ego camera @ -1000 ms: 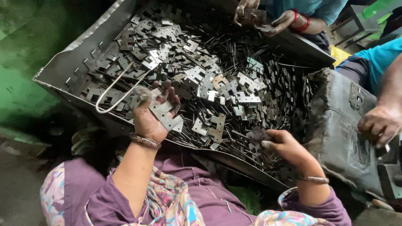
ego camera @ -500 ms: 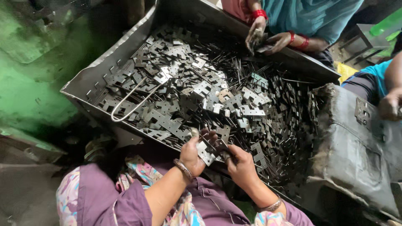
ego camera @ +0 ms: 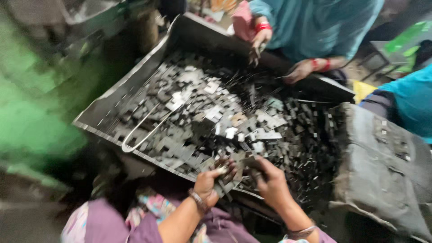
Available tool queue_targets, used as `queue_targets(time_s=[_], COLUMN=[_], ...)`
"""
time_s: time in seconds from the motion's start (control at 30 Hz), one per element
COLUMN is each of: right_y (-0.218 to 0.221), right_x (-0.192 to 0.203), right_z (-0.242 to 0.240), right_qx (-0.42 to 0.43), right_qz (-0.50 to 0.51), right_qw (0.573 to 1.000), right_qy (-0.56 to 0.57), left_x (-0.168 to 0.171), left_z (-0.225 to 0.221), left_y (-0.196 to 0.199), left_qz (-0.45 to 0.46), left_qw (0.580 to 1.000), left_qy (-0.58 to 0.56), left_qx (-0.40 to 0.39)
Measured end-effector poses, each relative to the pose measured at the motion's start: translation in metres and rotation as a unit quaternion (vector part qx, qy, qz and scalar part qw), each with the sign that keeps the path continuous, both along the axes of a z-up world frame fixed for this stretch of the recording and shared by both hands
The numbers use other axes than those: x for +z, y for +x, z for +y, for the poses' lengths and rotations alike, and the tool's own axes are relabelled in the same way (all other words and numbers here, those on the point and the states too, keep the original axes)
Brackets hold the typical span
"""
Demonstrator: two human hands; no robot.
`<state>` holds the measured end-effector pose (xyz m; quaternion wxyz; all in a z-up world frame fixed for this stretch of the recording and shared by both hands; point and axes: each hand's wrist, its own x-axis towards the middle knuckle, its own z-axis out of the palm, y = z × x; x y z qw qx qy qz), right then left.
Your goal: The person sorts through a large bin of metal components by hand, picking up individual metal plates and pins and moving them within the container while working alongside other people.
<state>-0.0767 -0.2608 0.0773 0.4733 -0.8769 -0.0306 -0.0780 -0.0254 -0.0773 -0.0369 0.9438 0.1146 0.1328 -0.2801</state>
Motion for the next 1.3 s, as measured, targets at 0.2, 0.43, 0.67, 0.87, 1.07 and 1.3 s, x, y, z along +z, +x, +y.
queue_targets(time_s=[0.2,0.43,0.67,0.87,1.07,1.3], right_y=[0.015,0.024,0.001,-0.057,-0.042,0.028], right_x=[-0.072,-0.062,-0.004,0.003,0.018,-0.025], right_z=[0.047,0.028,-0.181,-0.346,-0.264,-0.069], right_qx=[0.171,0.087,-0.246,-0.389,-0.342,-0.011], right_qz=[-0.065,0.026,0.004,-0.063,-0.141,-0.019], right_qw=[0.979,0.951,0.910,0.720,0.651,0.948], right_qy=[-0.090,0.294,0.335,-0.572,-0.663,-0.318], left_x=[-0.016,-0.007,0.021,0.027,0.040,0.045], left_z=[-0.007,-0.008,0.121,0.115,0.098,0.076], left_y=[0.019,0.038,0.090,0.080,0.082,0.063], left_qz=[0.045,-0.133,-0.356,-0.258,-0.231,-0.452], left_qw=[0.997,0.972,0.190,0.143,0.150,0.507], left_qy=[0.059,0.062,0.910,0.922,0.935,0.732], left_qx=[0.003,-0.184,-0.094,-0.252,-0.225,-0.048])
